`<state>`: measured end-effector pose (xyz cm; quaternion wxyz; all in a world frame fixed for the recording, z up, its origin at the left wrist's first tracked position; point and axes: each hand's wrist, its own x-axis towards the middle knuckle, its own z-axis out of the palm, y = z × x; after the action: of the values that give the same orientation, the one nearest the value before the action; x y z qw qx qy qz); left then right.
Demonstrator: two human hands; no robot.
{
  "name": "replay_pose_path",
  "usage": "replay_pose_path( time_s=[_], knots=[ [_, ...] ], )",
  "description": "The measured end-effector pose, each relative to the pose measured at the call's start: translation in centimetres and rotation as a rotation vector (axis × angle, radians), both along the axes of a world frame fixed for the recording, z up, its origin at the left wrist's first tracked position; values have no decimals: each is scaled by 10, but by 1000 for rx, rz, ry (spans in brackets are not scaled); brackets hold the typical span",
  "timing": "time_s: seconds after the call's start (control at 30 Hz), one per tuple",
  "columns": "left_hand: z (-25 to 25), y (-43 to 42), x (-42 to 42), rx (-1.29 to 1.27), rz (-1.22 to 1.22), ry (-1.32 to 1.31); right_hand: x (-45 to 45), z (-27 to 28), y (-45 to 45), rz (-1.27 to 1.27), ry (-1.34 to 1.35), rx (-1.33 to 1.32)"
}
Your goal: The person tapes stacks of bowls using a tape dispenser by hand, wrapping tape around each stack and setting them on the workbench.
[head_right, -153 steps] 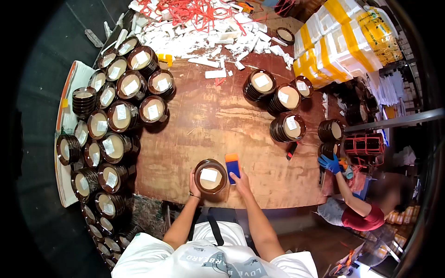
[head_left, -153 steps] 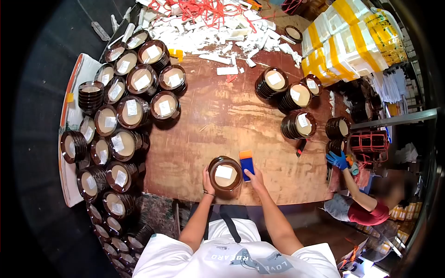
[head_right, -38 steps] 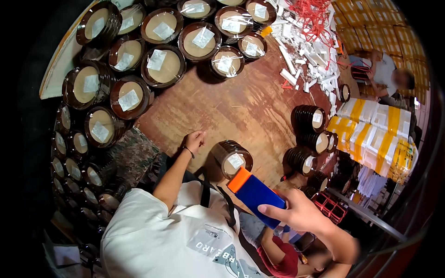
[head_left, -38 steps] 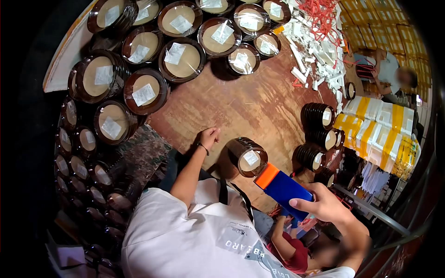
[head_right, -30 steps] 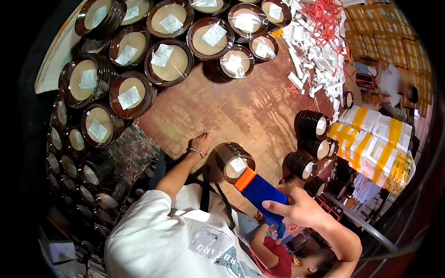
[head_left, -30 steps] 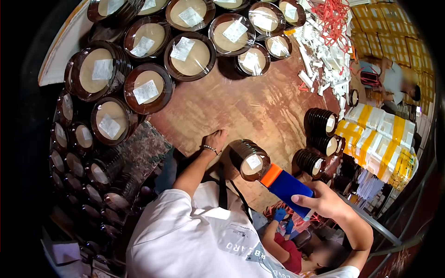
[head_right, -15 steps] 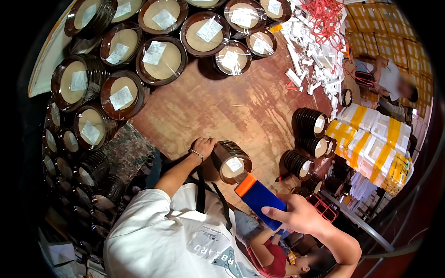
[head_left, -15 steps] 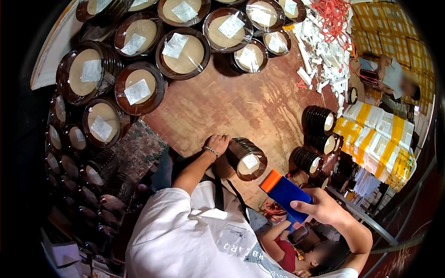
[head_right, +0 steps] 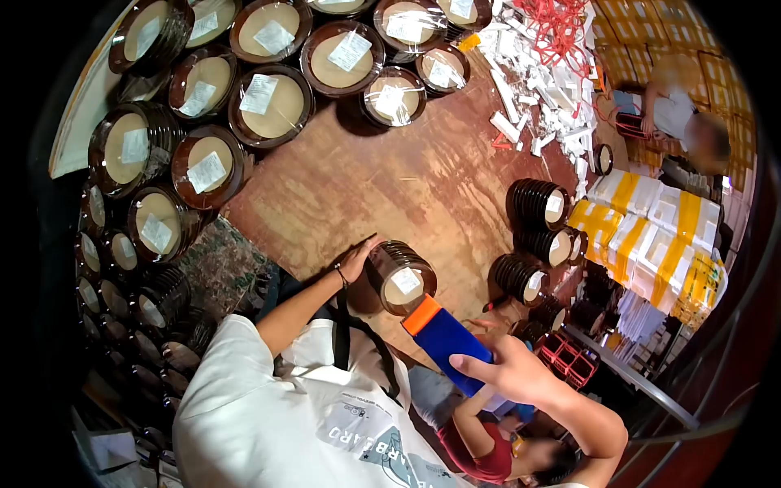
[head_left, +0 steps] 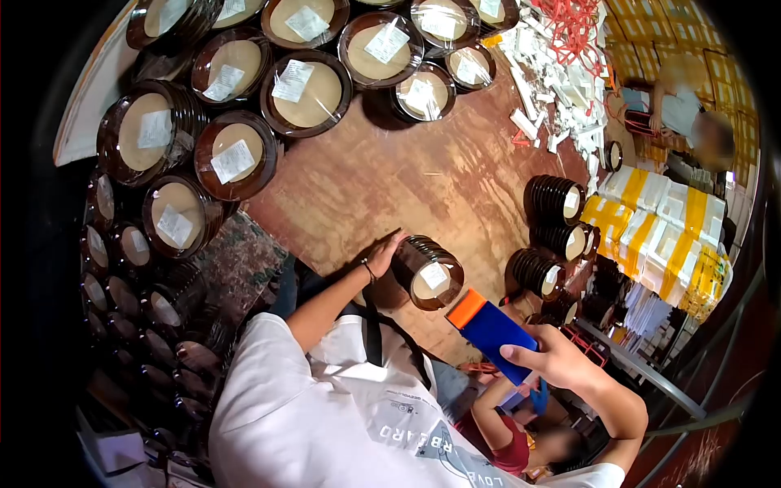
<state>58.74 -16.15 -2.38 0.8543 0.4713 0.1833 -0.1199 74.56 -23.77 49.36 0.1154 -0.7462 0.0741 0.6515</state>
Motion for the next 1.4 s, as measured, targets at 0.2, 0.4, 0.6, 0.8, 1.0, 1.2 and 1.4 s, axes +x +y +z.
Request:
replay_pose_path(
  time_s=[0.2, 0.4, 0.6, 0.8, 1.0, 1.2, 1.4],
  knots=[
    [13, 7, 3, -170, -50, 47, -9, 10, 20, -88, -39, -21],
    [140, 14, -19, 402, 136, -240, -20, 11, -2, -219, -90, 12],
    [119, -36, -11, 656, 268, 88, -33, 5, -46, -99, -112, 127],
    [132, -51, -4, 588, 363, 281, -42, -21, -124, -108, -132, 189],
    [114, -57, 2, 618, 408, 268, -39, -61, -213, -139, -140, 391],
    [130, -52, 6, 446, 443, 300, -42, -118, -312, 26, -189, 432],
    [137, -64, 4, 586, 384, 256, -75, -182, -358, 152, -197, 470]
  ],
)
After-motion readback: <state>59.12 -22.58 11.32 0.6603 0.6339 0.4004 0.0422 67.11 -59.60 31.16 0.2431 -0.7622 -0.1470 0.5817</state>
